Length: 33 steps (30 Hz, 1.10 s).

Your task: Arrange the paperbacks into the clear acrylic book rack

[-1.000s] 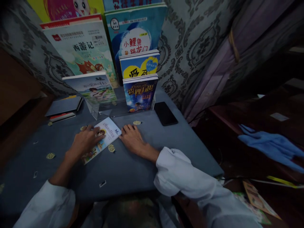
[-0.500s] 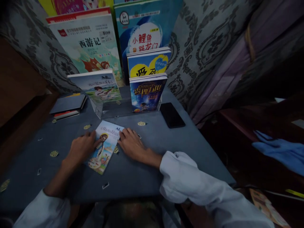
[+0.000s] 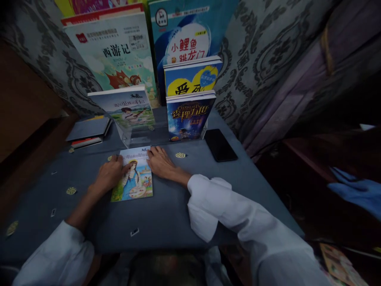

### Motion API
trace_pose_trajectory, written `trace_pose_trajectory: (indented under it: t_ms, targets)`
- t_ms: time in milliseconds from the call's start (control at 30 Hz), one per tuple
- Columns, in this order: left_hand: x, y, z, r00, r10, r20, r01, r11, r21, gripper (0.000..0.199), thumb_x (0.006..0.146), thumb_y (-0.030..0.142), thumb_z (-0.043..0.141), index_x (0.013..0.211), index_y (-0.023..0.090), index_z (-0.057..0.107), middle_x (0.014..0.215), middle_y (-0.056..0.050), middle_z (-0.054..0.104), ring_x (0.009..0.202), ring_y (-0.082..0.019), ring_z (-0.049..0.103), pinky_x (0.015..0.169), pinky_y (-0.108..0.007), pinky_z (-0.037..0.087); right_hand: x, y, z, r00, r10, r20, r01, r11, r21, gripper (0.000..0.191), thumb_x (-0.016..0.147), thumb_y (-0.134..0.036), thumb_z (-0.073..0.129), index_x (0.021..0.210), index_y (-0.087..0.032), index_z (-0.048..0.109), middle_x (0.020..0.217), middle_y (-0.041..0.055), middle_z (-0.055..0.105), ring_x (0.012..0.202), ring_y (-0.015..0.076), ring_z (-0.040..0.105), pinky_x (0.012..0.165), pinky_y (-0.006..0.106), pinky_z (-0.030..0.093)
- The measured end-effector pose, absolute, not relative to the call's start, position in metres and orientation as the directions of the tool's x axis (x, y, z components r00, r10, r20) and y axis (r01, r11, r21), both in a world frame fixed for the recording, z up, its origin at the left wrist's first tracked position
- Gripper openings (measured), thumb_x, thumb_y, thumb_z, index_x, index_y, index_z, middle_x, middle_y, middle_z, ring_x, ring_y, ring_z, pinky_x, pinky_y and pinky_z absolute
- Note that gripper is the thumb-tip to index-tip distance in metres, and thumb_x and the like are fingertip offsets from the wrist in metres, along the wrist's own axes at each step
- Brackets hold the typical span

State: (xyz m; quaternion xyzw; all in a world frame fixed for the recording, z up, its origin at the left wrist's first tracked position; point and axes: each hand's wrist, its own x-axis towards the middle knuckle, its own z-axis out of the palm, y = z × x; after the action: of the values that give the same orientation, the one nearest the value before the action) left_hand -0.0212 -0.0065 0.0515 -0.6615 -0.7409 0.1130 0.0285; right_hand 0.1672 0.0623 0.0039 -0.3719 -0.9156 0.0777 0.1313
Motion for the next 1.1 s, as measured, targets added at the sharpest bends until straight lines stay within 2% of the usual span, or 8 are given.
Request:
trace_pose_trajectory:
  t_ms: [267, 533, 700, 933, 1100]
  targets:
    - [-0.029, 0.003, 0.044, -0.118, 0.991, -0.069, 0.984, 0.108, -0.138, 0.064, 0.098, 0.061, 0.037, 0.126, 0.006, 0.056, 0.117, -0.022, 0.065, 0.105, -0.035, 0.068, 0.082, -0.039, 0.053, 0.164, 0.066, -0.002, -0.653, 0.724, 0.222, 0.683, 0.69, -0.239, 0.037, 0.101, -0.025, 0.045, 0.131, -0.006, 0.056, 0.124, 0.0173, 0.058, 0.113, 0.0304, 0.047, 0.099, 0.044, 0.041]
    - [-0.037, -0.01, 0.025, -0.092, 0.992, 0.087, 0.991, 0.099, -0.085, 0.057, 0.101, 0.057, 0.033, 0.136, 0.016, 0.051, 0.115, -0.016, 0.06, 0.099, -0.03, 0.067, 0.075, -0.037, 0.054, 0.169, 0.056, -0.009, -0.626, 0.738, 0.254, 0.684, 0.675, -0.277, 0.037, 0.102, -0.026, 0.042, 0.134, -0.011, 0.055, 0.125, 0.0156, 0.059, 0.113, 0.029, 0.048, 0.097, 0.044, 0.043]
    - [-0.046, -0.011, 0.015, -0.05, 0.982, 0.183, 0.998, 0.056, -0.029, 0.05, 0.101, 0.053, 0.037, 0.132, 0.019, 0.057, 0.111, -0.013, 0.059, 0.105, -0.029, 0.063, 0.077, -0.035, 0.054, 0.17, 0.051, -0.005, -0.628, 0.741, 0.238, 0.688, 0.672, -0.274, 0.038, 0.102, -0.024, 0.043, 0.134, -0.009, 0.056, 0.127, 0.016, 0.059, 0.114, 0.0298, 0.048, 0.099, 0.044, 0.042]
    - [-0.058, -0.005, 0.004, 0.048, 0.958, 0.283, 0.999, -0.044, -0.019, 0.045, 0.099, 0.043, 0.043, 0.129, 0.015, 0.061, 0.107, -0.013, 0.061, 0.103, -0.028, 0.059, 0.092, -0.039, 0.051, 0.17, 0.057, -0.005, -0.602, 0.762, 0.239, 0.68, 0.646, -0.347, 0.035, 0.102, -0.023, 0.044, 0.13, -0.013, 0.061, 0.126, 0.0139, 0.062, 0.114, 0.0274, 0.051, 0.096, 0.042, 0.042]
    - [-0.057, -0.003, 0.006, 0.059, 0.969, 0.239, 0.997, -0.046, -0.059, 0.048, 0.1, 0.04, 0.041, 0.133, 0.012, 0.059, 0.118, -0.018, 0.062, 0.108, -0.032, 0.058, 0.092, -0.045, 0.05, 0.171, 0.062, -0.009, -0.585, 0.774, 0.244, 0.669, 0.63, -0.395, 0.035, 0.101, -0.02, 0.044, 0.129, -0.015, 0.063, 0.125, 0.0112, 0.066, 0.114, 0.0264, 0.052, 0.095, 0.041, 0.04]
